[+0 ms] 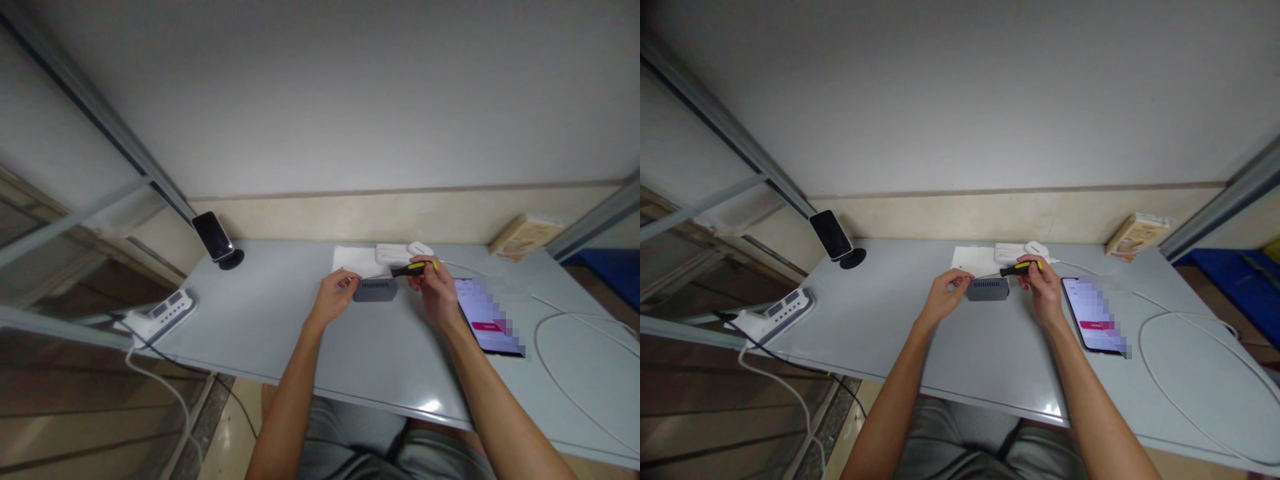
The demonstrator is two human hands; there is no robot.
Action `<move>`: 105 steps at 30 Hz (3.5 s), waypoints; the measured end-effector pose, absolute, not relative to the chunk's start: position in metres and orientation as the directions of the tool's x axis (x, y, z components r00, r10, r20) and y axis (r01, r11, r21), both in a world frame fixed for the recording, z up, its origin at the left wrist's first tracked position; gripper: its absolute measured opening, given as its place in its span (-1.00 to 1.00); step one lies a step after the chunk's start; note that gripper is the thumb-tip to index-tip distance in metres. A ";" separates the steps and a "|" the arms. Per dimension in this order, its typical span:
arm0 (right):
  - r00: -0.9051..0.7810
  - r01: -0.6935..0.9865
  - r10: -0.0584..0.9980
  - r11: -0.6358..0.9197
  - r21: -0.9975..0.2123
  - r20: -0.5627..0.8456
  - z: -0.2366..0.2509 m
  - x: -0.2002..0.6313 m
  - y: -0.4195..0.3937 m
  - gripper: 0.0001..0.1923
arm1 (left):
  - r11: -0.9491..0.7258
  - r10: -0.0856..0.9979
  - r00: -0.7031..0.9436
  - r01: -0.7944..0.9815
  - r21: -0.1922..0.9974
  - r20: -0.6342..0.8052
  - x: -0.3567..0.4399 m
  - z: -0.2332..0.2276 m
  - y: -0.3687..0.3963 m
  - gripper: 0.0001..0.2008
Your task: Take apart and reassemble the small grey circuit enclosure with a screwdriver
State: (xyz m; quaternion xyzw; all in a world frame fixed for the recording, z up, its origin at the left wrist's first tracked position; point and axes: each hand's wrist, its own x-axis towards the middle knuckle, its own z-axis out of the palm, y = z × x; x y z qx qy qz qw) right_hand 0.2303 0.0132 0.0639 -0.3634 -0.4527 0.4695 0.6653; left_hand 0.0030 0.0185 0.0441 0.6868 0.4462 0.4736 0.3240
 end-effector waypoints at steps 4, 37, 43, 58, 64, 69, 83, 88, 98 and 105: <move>0.142 -0.286 0.953 0.297 -0.911 0.266 0.064 0.231 0.013 -0.61 | -0.381 0.924 0.158 0.298 0.875 0.349 0.003 0.044 0.018 -0.81; 0.269 -0.334 0.948 0.259 -0.906 0.172 0.057 0.234 0.023 -0.62 | -0.121 0.993 0.014 0.251 0.960 0.121 0.029 0.044 0.019 -0.90; 0.233 -0.315 0.972 0.115 -0.942 0.041 0.050 0.231 0.026 -0.53 | -0.157 0.987 0.056 0.226 0.962 0.148 0.024 0.043 0.019 -0.90; 0.065 0.145 0.995 0.069 -0.987 0.079 0.037 0.212 0.020 -0.43 | -0.097 0.910 -0.334 0.405 0.909 0.246 -0.007 0.027 0.034 -0.80; 0.036 0.157 0.996 0.070 -0.985 0.077 0.038 0.210 0.019 -0.46 | -0.122 0.904 -0.306 0.486 0.865 0.300 -0.007 0.021 0.036 -0.80; 0.034 0.139 0.997 0.070 -0.988 0.076 0.039 0.211 0.019 -0.43 | -0.184 0.901 -0.220 0.586 0.789 0.374 -0.008 0.019 0.034 -0.82; 0.075 -0.001 0.991 0.116 -0.993 0.115 0.046 0.217 0.017 -0.49 | -0.290 0.911 -0.078 0.576 0.764 0.404 -0.006 0.017 0.034 -0.85; 0.077 -0.044 0.992 0.106 -0.993 0.103 0.044 0.219 0.019 -0.49 | -0.317 0.910 -0.046 0.563 0.764 0.412 -0.006 0.018 0.034 -0.90; 0.067 -0.100 0.993 0.102 -0.990 0.096 0.043 0.221 0.021 -0.48 | -0.319 0.896 0.005 0.705 0.634 0.445 -0.008 0.021 0.033 -0.92; 0.070 -0.068 0.992 0.114 -0.991 0.109 0.046 0.225 0.019 -0.52 | -0.333 0.895 0.046 0.731 0.596 0.444 -0.006 0.022 0.030 -0.89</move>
